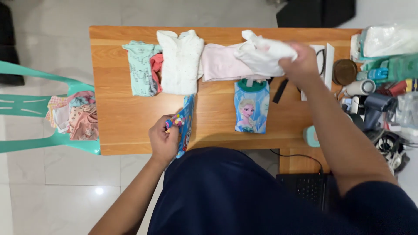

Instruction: Fold various pieces of baby or toddler clothing and arrange them in piles.

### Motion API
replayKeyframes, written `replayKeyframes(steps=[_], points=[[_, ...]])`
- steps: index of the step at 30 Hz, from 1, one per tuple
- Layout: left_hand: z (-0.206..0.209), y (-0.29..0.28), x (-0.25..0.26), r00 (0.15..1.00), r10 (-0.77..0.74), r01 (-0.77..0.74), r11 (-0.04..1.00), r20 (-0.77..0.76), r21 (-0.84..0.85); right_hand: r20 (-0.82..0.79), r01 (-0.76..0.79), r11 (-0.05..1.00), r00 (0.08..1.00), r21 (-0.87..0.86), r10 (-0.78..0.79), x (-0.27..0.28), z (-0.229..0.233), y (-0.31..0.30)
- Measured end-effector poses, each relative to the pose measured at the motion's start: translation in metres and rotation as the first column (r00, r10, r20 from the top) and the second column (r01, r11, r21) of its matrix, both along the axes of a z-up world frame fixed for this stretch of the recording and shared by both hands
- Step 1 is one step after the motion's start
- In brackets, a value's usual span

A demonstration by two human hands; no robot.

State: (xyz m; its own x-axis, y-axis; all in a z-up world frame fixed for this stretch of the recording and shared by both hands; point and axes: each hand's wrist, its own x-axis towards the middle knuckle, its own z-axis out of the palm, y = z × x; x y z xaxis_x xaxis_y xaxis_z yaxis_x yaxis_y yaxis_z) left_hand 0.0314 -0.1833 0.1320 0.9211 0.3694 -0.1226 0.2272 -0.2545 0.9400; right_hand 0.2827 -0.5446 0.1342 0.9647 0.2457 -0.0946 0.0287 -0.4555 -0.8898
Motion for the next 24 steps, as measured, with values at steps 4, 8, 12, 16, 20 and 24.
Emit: replayKeyframes(steps=[4, 8, 12, 16, 20, 24], points=[[0.0, -0.007, 0.013, 0.997, -0.073, 0.073, 0.997, -0.004, 0.008, 0.217, -0.189, 0.96, 0.948, -0.205, 0.233, -0.093, -0.011, -0.002], [0.0, -0.014, 0.022, 0.989, -0.132, 0.129, 0.991, 0.064, 0.043, 0.307, -0.223, 0.849, 0.864, -0.479, 0.4, -0.172, -0.091, -0.016], [0.01, -0.017, 0.029, 0.991, -0.135, 0.134, 0.989, 0.019, 0.068, 0.381, -0.096, 0.74, 0.809, -0.666, 0.447, -0.2, -0.105, 0.0], [0.009, -0.016, 0.031, 0.992, -0.119, 0.114, 0.988, 0.04, 0.101, 0.38, -0.046, 0.708, 0.818, -0.705, 0.431, -0.201, -0.084, 0.017], [0.017, -0.004, 0.027, 0.959, -0.173, 0.131, 0.973, 0.223, 0.192, 0.348, -0.04, 0.751, 0.869, -0.659, 0.352, -0.186, -0.09, 0.016], [0.032, 0.012, 0.026, 0.951, -0.197, 0.097, 0.922, 0.239, 0.376, 0.469, 0.079, 0.922, 0.875, -0.38, 0.118, -0.151, -0.107, 0.006]])
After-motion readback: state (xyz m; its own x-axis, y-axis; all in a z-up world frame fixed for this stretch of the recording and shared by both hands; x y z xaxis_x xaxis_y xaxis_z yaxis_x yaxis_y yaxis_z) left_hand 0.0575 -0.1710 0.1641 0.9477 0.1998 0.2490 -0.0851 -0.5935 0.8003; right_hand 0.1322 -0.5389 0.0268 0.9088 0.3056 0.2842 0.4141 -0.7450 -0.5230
